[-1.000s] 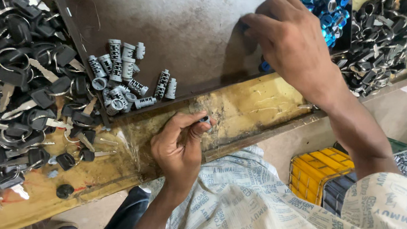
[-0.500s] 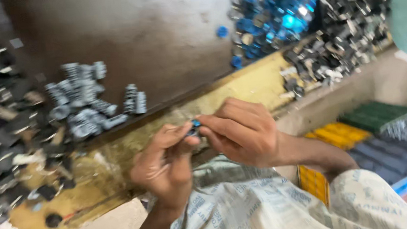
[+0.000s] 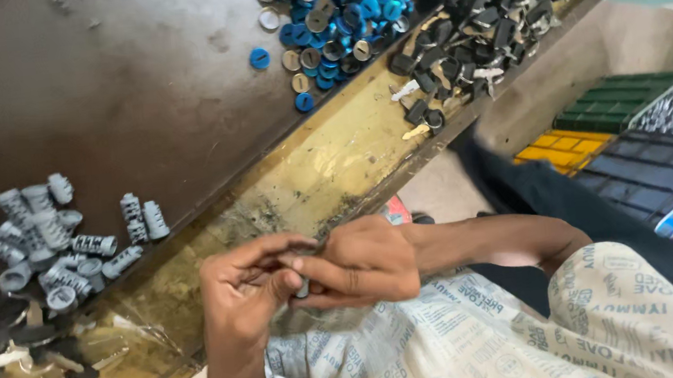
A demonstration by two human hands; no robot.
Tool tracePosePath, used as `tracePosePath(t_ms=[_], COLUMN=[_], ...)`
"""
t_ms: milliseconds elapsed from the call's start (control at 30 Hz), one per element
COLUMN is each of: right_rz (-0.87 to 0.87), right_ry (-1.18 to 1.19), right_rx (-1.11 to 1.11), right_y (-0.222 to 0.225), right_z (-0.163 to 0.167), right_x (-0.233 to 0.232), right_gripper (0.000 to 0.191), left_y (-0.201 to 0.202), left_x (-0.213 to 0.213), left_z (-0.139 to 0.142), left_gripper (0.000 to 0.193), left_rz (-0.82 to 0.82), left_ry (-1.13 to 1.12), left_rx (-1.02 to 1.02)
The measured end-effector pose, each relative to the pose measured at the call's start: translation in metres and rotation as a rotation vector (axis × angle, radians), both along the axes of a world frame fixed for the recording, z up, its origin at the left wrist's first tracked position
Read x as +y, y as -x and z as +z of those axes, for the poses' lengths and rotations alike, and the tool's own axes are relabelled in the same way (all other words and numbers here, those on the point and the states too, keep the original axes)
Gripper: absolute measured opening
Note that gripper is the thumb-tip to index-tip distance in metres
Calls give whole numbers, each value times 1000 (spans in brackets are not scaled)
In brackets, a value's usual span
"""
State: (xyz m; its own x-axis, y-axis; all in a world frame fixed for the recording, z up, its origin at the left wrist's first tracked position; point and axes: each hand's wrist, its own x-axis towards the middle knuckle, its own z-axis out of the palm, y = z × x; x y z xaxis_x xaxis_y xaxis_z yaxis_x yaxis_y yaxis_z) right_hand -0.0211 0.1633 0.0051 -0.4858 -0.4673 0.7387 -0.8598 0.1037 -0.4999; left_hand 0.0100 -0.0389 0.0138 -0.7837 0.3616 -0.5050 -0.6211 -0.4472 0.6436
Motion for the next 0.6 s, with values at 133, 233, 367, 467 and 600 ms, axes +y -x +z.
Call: tracePosePath(t_ms=[133,233,367,467,600], right_rz=[-151,-108,-74,-583,-864], right_ry=[18,-147,-435,-586,-830], right_rx=[246,149,-262,-364,-305], right_y=[-2,-4,-1,2,8], right_z=[-17,-5,34,50,33], right_x=[-2,14,62,89,93], right_gripper=[30,30,28,23,38], left_y=[-14,-36,-42,-32,-16], left_x=[28,52,53,49,53], left_z=[7,-10,-30,-24,-13], left_gripper=[25,20,11,10,13], left_rz=[263,477,428,368,374], left_ry=[-113,-25,153,476,498], left_rx=[123,122,201,389,414])
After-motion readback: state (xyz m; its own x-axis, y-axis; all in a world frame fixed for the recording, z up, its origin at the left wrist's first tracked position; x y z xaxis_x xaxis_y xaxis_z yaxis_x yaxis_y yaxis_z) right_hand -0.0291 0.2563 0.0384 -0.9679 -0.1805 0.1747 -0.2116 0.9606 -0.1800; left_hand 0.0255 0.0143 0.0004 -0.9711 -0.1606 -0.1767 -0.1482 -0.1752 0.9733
